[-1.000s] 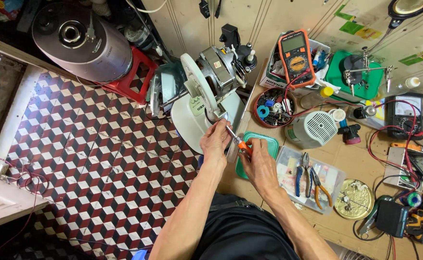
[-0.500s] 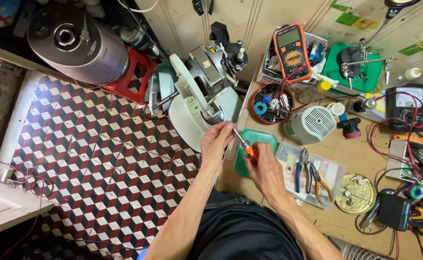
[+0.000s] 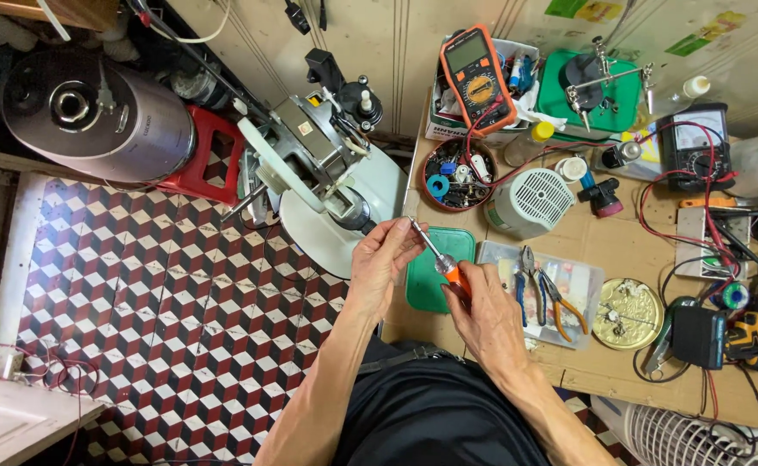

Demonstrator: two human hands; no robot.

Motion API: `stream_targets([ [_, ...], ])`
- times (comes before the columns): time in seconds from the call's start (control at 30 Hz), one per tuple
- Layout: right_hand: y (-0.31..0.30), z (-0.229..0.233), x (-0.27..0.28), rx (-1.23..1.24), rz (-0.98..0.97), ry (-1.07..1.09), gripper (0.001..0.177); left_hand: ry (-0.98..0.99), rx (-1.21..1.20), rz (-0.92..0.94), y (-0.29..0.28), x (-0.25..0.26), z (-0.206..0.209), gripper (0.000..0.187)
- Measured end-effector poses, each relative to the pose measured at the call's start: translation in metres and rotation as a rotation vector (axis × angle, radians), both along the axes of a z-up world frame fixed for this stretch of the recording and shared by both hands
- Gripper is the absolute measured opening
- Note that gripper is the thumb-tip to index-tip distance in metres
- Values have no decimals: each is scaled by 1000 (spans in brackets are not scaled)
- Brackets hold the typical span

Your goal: Repairing and adjusting the internal components and motor assembly of a stand fan.

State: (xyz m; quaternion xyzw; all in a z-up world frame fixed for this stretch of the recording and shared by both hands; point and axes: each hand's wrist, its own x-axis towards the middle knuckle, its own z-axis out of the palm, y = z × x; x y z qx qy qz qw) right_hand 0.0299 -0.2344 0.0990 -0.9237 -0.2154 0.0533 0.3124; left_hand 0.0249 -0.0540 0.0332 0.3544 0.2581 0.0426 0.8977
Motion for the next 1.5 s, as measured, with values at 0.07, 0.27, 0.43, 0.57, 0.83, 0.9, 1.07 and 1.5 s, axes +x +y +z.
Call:
stream_targets([
  [0.07,-2,4,-2,8,-21,-17,38,-2,-21,-30,-1,2,1,28],
  [0.27,-13,4,-2,179,-24,34,36,-135,-163,-121,-3,5,-1,24],
  [0.43,-27,-14,5,539,-188,958,34,-108,-115,-162,-9,8,1,23],
  [0.57,-30,-16,8,659,-172,1064,35,-95,-113,-151,-11,11,7,23],
  [0.83,-27,-15,11,855,-121,1143,41,-104,-48,-166,-9,14,10,21],
  [0.9,-31,-26,11,852,-121,1145,39,-101,-47,-162,-9,15,10,20],
  [1.07,-33,-34,11,760,-121,1061,40,-71,-31,-162,-8,16,10,20],
  [1.5,-26,-1,-6,140,-326,526,58,130,0,-441,-14,24,-29,24],
])
